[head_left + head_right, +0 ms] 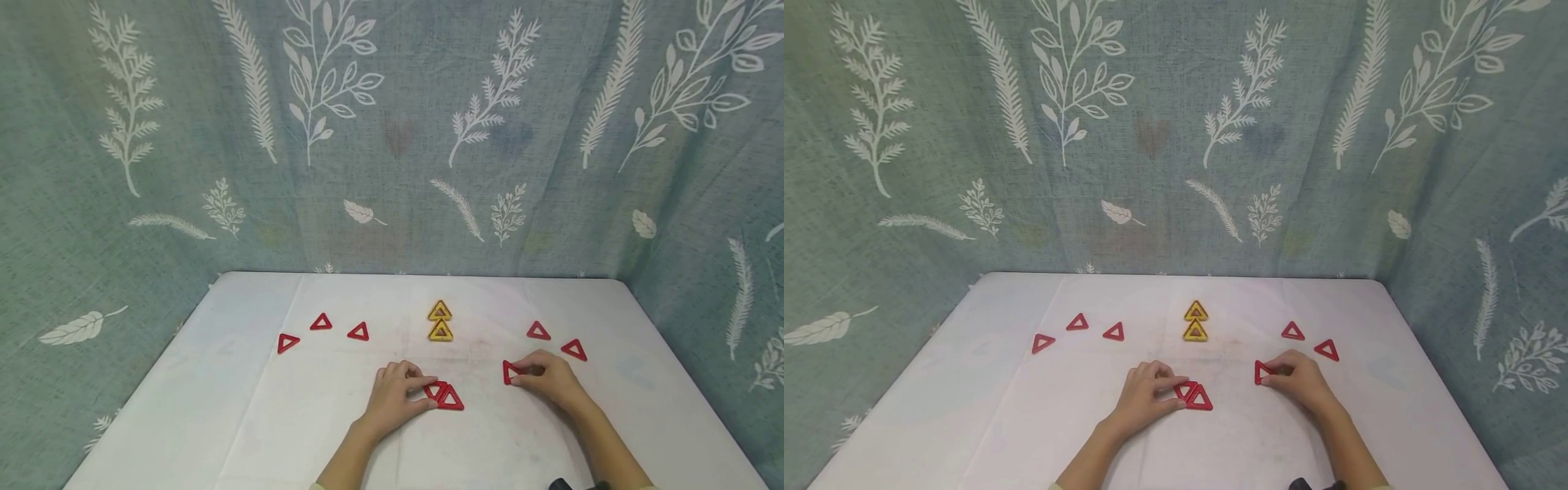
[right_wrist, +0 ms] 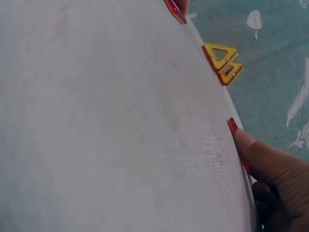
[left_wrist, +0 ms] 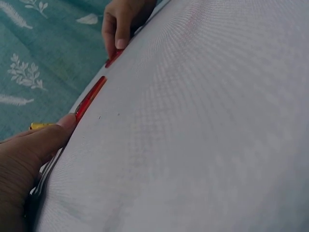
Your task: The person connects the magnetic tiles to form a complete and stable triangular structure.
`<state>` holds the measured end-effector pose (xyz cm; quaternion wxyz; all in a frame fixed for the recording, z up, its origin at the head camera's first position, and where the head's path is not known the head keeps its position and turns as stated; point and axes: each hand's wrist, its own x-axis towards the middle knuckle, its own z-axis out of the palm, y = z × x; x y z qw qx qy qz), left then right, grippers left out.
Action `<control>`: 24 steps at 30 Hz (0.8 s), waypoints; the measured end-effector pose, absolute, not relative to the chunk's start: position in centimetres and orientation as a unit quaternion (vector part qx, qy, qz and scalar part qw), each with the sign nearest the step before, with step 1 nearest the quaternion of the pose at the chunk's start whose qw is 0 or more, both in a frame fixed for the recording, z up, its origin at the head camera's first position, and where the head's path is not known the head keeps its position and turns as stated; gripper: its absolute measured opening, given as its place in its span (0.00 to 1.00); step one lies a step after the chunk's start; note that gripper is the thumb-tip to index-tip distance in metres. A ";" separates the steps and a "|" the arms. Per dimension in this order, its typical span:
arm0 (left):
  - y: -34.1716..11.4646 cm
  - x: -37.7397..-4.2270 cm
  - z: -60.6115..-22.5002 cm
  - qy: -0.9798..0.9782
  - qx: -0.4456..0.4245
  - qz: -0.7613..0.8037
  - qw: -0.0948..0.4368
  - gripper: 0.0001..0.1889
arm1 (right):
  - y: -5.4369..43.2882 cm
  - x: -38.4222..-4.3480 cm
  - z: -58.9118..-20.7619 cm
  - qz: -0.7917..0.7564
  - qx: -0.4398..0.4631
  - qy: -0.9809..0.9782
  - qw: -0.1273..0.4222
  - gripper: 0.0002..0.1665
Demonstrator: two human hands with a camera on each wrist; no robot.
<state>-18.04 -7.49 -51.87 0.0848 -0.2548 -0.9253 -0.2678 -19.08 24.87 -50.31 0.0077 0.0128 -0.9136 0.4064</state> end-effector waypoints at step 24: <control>-7.5 -18.1 -51.6 -0.926 -0.259 -0.269 0.060 0.21 | 22.5 -19.5 -50.1 0.424 0.139 -0.894 -0.032 0.18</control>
